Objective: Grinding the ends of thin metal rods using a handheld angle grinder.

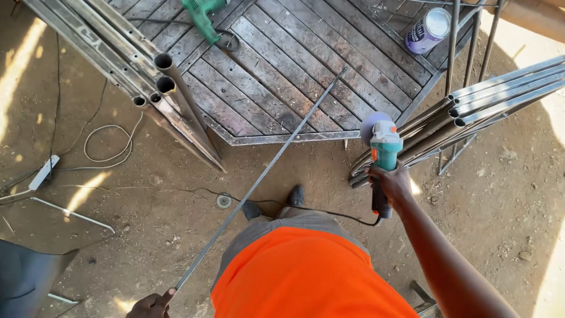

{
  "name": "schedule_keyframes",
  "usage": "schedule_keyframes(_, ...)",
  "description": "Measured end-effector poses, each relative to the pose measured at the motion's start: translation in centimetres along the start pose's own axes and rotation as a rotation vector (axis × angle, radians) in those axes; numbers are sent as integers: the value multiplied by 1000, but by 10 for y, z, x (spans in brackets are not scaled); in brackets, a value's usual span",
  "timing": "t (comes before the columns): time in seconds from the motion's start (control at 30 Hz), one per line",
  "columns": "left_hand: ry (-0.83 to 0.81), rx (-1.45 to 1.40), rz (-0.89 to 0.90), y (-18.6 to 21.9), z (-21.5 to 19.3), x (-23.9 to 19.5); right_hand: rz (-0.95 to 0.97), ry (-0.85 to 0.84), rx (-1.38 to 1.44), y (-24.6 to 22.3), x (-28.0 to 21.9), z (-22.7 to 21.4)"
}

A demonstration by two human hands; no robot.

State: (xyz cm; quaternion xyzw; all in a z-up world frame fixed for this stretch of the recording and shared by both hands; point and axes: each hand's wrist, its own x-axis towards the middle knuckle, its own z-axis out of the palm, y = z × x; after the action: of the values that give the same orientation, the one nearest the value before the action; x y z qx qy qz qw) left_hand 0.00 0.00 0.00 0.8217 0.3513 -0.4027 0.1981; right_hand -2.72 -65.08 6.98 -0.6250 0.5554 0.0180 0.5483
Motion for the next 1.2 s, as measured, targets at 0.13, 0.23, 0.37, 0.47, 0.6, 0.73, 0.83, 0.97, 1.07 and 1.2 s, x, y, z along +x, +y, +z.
schedule_keyframes(0.13,42,125,18,6,-7,3,5,39,-47,3,29,3)
schedule_keyframes(0.23,-5,237,-61,10,-8,10,-54,41,-107,-14,44,4)
schedule_keyframes(0.37,-35,178,-45,13,-9,13,-120,142,-404,-34,87,5)
schedule_keyframes(0.47,-35,318,-83,4,-4,40,-137,145,-569,-45,133,7)
schedule_keyframes(0.6,-62,218,-122,6,-2,33,-140,98,-479,-74,180,12)
schedule_keyframes(0.73,-115,450,-266,-17,20,71,-149,77,-592,-90,237,17)
schedule_keyframes(0.83,-186,589,-233,-25,26,71,-240,39,-589,-104,260,22)
schedule_keyframes(0.97,26,424,-71,-27,36,34,-346,28,-665,-103,297,30)
schedule_keyframes(1.07,188,324,52,-34,34,8,-351,26,-762,-82,337,35)
schedule_keyframes(1.2,413,175,222,-36,37,-17,-254,-14,-792,-103,341,36)
